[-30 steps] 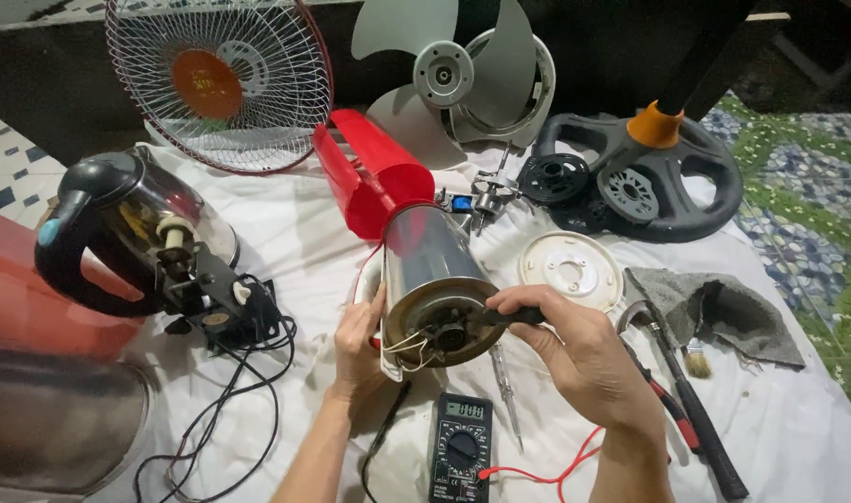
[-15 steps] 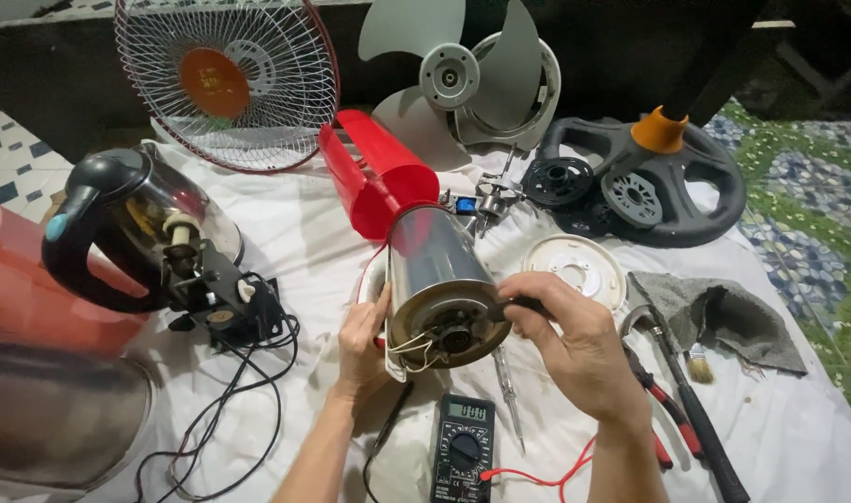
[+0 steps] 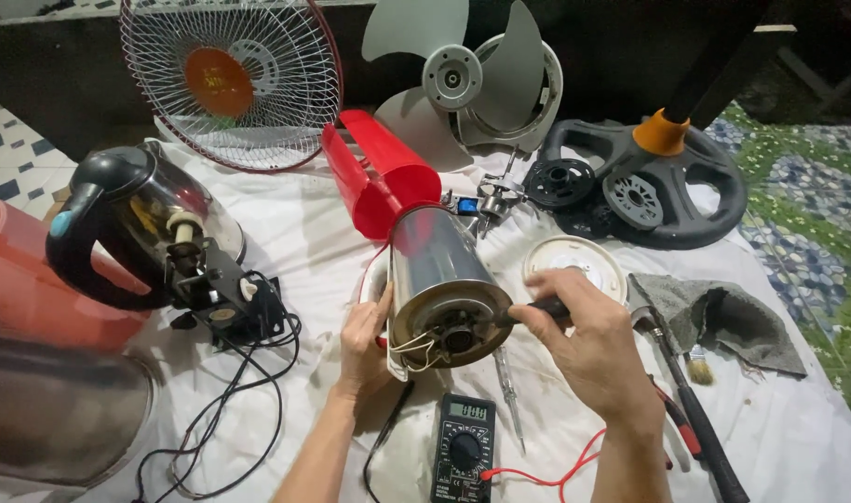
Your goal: Diagnosing a heating element of an appliance using a multimeter and screwdriver to check for electrical faults.
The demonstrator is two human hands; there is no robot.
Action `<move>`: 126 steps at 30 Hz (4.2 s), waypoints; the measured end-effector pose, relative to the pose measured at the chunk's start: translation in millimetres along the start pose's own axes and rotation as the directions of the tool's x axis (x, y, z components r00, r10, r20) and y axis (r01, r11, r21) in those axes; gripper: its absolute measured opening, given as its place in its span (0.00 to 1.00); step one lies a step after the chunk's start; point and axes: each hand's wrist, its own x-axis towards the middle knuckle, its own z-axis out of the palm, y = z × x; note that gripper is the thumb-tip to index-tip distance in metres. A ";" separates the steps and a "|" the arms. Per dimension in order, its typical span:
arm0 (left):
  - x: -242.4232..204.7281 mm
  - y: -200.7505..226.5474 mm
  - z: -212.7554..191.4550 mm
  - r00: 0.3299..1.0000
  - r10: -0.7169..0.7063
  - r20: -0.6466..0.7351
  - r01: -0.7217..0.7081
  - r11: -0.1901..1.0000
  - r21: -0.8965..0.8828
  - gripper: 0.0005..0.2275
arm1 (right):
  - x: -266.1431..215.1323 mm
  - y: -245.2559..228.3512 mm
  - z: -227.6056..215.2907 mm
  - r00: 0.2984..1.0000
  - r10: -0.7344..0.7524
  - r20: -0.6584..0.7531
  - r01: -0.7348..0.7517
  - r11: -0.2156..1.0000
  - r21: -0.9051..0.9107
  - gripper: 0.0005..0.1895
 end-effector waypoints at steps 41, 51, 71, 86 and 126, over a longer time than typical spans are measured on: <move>3.6 2.4 -1.0 1.000 0.009 -0.008 -0.009 1.000 0.000 0.29 | 0.2 -9.4 -23.5 0.939 0.205 0.275 -0.213 0.977 0.000 0.22; -4.7 -5.3 5.6 1.000 0.017 -0.009 -0.017 1.000 0.005 0.29 | -1.9 -7.8 -10.2 0.925 0.318 0.206 -0.313 0.948 -0.059 0.15; 0.5 -3.6 3.0 1.000 0.020 -0.008 -0.020 1.000 0.002 0.31 | -0.5 -9.1 -8.2 0.967 0.178 0.183 -0.198 0.975 0.100 0.11; 6.2 41.1 -1.3 0.997 -0.048 0.054 0.047 0.999 0.024 0.24 | -5.9 -10.3 -22.0 0.897 0.339 0.283 -0.310 0.940 -0.143 0.11; -8.7 9.1 18.7 0.988 -0.152 -0.008 0.149 0.978 -0.149 0.28 | -5.1 -9.0 9.0 0.971 -0.124 0.206 0.095 0.985 0.146 0.07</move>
